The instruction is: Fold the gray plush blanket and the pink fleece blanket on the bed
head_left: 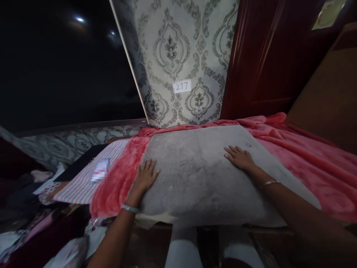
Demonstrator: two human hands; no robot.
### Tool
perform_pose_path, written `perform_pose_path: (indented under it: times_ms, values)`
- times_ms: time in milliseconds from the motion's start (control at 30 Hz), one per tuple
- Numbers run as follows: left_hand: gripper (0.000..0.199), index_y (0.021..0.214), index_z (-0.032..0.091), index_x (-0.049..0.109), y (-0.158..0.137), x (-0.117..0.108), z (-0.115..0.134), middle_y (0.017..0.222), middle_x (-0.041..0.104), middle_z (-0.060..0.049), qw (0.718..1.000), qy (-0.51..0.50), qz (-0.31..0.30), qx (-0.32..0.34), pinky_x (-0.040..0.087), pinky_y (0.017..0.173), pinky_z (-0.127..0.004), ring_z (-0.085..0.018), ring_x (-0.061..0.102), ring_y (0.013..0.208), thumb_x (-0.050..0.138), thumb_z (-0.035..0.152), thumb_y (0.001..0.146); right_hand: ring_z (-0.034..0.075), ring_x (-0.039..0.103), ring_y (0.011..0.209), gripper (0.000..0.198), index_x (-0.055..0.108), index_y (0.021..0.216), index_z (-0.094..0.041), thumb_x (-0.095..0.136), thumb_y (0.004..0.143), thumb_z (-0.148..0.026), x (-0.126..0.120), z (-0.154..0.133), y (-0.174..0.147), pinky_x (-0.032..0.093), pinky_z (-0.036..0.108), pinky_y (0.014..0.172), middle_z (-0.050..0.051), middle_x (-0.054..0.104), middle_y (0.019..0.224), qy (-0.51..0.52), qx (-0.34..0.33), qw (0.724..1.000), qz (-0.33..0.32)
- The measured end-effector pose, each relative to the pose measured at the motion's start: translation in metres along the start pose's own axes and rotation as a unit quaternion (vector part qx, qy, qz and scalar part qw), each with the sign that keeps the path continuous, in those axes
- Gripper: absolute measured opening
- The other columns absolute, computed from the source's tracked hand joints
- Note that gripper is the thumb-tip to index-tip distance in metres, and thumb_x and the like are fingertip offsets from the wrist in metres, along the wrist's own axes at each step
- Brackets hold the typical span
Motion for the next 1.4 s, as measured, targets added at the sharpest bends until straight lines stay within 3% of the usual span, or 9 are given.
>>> perform_pose_path:
  times_ms: [167, 300, 400, 567, 633, 733, 833, 1067, 1400]
  values:
    - [0.066, 0.157, 0.016, 0.027, -0.028, 0.007, -0.041, 0.164, 0.022, -0.013, 0.997, 0.001, -0.004, -0.077, 0.02, 0.121, -0.058, -0.03, 0.018, 0.153, 0.027, 0.047, 0.099, 0.035, 0.027, 0.148, 0.067, 0.034, 0.157, -0.027, 0.027, 0.096, -0.056, 0.008, 0.058, -0.054, 0.026, 0.065, 0.114, 0.008, 0.028, 0.163, -0.019, 0.063, 0.998, 0.005]
    - [0.066, 0.157, 0.014, 0.028, -0.032, 0.01, -0.047, 0.164, 0.024, -0.011, 0.995, 0.014, 0.014, -0.096, 0.019, 0.123, -0.053, -0.027, 0.018, 0.153, 0.028, 0.044, 0.098, 0.034, 0.024, 0.149, 0.068, 0.033, 0.157, -0.024, 0.024, 0.097, -0.055, 0.014, 0.107, -0.11, 0.027, 0.063, 0.115, 0.009, 0.026, 0.164, -0.031, 0.121, 0.992, 0.003]
    - [0.065, 0.156, 0.013, 0.031, -0.029, 0.004, -0.046, 0.164, 0.026, -0.012, 0.996, 0.009, 0.008, -0.094, 0.021, 0.122, -0.054, -0.028, 0.02, 0.153, 0.03, 0.044, 0.098, 0.033, 0.026, 0.149, 0.065, 0.037, 0.155, -0.022, 0.022, 0.099, -0.05, 0.01, 0.119, -0.14, 0.028, 0.063, 0.114, 0.011, 0.028, 0.163, -0.038, 0.159, 0.986, 0.007]
    - [0.064, 0.152, 0.014, 0.039, -0.03, -0.014, -0.004, 0.162, 0.029, -0.017, 0.994, 0.009, 0.022, -0.107, 0.025, 0.117, -0.063, -0.034, 0.025, 0.151, 0.032, 0.047, 0.098, 0.037, 0.026, 0.147, 0.061, 0.049, 0.147, -0.02, 0.021, 0.101, -0.047, -0.002, 0.071, -0.153, 0.032, 0.066, 0.108, 0.015, 0.037, 0.158, -0.047, 0.16, 0.983, 0.081]
    - [0.061, 0.152, 0.017, 0.039, -0.033, -0.015, 0.037, 0.163, 0.029, -0.016, 0.998, 0.001, 0.048, -0.041, 0.023, 0.119, -0.061, -0.033, 0.022, 0.152, 0.033, 0.046, 0.099, 0.034, 0.027, 0.147, 0.059, 0.044, 0.151, -0.021, 0.022, 0.102, -0.046, -0.004, 0.033, -0.148, 0.032, 0.061, 0.11, 0.014, 0.036, 0.159, -0.036, 0.097, 0.989, 0.108]
    - [0.061, 0.155, 0.024, 0.033, -0.042, -0.003, 0.101, 0.165, 0.024, -0.01, 0.995, -0.025, 0.011, 0.091, 0.02, 0.12, -0.06, -0.031, 0.019, 0.153, 0.036, 0.047, 0.099, 0.031, 0.025, 0.149, 0.056, 0.039, 0.154, -0.028, 0.025, 0.103, -0.046, -0.002, -0.019, -0.139, 0.029, 0.057, 0.113, 0.008, 0.031, 0.162, -0.014, 0.016, 0.997, 0.075]
    - [0.061, 0.154, 0.029, 0.035, -0.049, 0.011, 0.134, 0.166, 0.021, -0.006, 0.993, -0.022, 0.006, 0.112, 0.017, 0.119, -0.066, -0.034, 0.017, 0.153, 0.037, 0.053, 0.098, 0.03, 0.024, 0.15, 0.056, 0.036, 0.156, -0.029, 0.028, 0.103, -0.047, 0.002, -0.044, -0.137, 0.024, 0.057, 0.116, 0.004, 0.029, 0.163, -0.016, 0.007, 0.999, 0.036]
    - [0.059, 0.153, 0.032, 0.037, -0.051, 0.022, 0.126, 0.165, 0.026, -0.003, 0.992, -0.035, 0.036, 0.116, 0.016, 0.12, -0.065, -0.033, 0.017, 0.153, 0.034, 0.054, 0.098, 0.029, 0.026, 0.149, 0.056, 0.037, 0.155, -0.029, 0.027, 0.102, -0.046, 0.009, -0.042, -0.141, 0.023, 0.057, 0.117, 0.003, 0.032, 0.161, -0.016, 0.004, 0.998, 0.068]
    - [0.054, 0.153, 0.029, 0.037, -0.066, 0.016, 0.131, 0.162, 0.032, -0.001, 0.986, -0.071, 0.003, 0.152, 0.014, 0.121, -0.064, -0.028, 0.02, 0.153, 0.032, 0.043, 0.101, 0.031, 0.031, 0.146, 0.056, 0.044, 0.152, -0.028, 0.028, 0.101, -0.045, 0.02, -0.038, -0.142, 0.027, 0.058, 0.115, 0.004, 0.04, 0.158, -0.021, -0.008, 0.995, 0.1]
Point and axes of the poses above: each hand's wrist, its own y-axis towards the middle knuckle, its own x-axis out of the palm, z = x × y, the point moved 1 cm from there along y, towards the middle knuckle
